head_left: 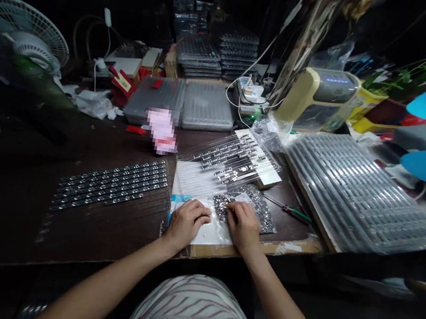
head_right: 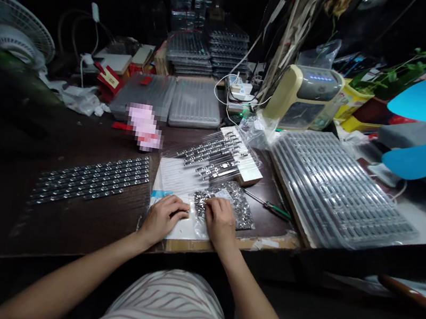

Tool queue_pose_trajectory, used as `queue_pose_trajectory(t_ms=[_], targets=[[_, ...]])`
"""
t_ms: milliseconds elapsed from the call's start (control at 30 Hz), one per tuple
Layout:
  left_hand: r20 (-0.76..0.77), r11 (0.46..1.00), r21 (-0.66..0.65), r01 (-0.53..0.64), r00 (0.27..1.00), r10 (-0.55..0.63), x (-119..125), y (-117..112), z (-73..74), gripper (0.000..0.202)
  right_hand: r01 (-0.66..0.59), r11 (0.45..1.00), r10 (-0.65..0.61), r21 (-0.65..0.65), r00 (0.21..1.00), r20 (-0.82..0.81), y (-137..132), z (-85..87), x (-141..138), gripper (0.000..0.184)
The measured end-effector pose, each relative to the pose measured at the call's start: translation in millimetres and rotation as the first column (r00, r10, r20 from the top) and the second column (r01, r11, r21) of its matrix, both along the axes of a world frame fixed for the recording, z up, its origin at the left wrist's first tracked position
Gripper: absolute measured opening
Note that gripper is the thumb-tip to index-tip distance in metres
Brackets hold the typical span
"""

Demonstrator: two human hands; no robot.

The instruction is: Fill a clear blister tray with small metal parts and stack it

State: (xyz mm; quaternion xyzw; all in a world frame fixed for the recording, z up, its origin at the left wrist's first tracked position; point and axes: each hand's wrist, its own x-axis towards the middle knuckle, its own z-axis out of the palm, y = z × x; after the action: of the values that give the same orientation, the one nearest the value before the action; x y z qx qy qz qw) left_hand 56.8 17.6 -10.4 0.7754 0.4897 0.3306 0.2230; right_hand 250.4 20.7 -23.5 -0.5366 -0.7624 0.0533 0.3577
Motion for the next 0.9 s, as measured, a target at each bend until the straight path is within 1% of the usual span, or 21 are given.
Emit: queue_pose_trajectory(t_ms=[167, 233, 300, 367, 400, 467, 533, 600, 667, 733, 900], targets=[[0.009, 1.000, -0.004, -0.001, 1.000, 0.001, 2, -1, -1.8, 0.007, -0.058, 0.998, 0.059, 0.012, 0.996, -0.072, 0, 0.6, 2, 0.011], [0.036, 1.000, 0.000, 0.004, 0.999, -0.004, 2, 0, -0.8, 0.007, -0.066, 0.997, 0.068, 0.027, 0.993, -0.093, -1, 2.8, -2, 0.012], [0.087, 1.000, 0.011, -0.018, 0.996, 0.017, -2, 3, 2.4, 0.010, -0.082, 0.996, 0.085, 0.033, 0.990, -0.112, -2, 5.7, -10, 0.012], [0.110, 0.995, 0.037, -0.089, 0.990, 0.084, -15, 9, 7.3, 0.012, -0.110, 0.994, 0.112, 0.020, 0.988, -0.110, -4, 8.6, -21, 0.010], [0.089, 0.988, 0.057, -0.142, 0.987, 0.137, -25, 12, 9.9, 0.012, -0.125, 0.992, 0.125, 0.008, 0.987, -0.097, -4, 10.0, -27, 0.010], [-0.019, 0.958, 0.103, -0.266, 0.963, 0.270, -50, 19, 13.9, 0.010, -0.139, 0.990, 0.138, -0.025, 0.989, -0.057, -6, 12.0, -39, 0.014], [-0.152, 0.909, 0.149, -0.389, 0.900, 0.410, -78, 22, 15.2, 0.009, -0.135, 0.990, 0.134, -0.047, 0.991, -0.018, -6, 12.8, -48, 0.016], [-0.237, 0.863, 0.186, -0.470, 0.831, 0.504, -103, 21, 14.0, 0.010, -0.126, 0.991, 0.127, -0.052, 0.992, 0.013, -5, 12.4, -53, 0.015], [-0.277, 0.835, 0.212, -0.507, 0.789, 0.549, -121, 17, 11.6, 0.011, -0.127, 0.991, 0.129, -0.044, 0.991, 0.037, -4, 11.3, -55, 0.014], [-0.298, 0.821, 0.227, -0.524, 0.765, 0.570, -132, 11, 9.5, 0.011, -0.136, 0.990, 0.138, -0.040, 0.989, 0.048, -3, 10.4, -55, 0.014], [-0.311, 0.816, 0.230, -0.531, 0.754, 0.578, -140, 5, 7.4, 0.013, -0.155, 0.986, 0.157, -0.062, 0.987, 0.031, -4, 10.9, -53, 0.015]])
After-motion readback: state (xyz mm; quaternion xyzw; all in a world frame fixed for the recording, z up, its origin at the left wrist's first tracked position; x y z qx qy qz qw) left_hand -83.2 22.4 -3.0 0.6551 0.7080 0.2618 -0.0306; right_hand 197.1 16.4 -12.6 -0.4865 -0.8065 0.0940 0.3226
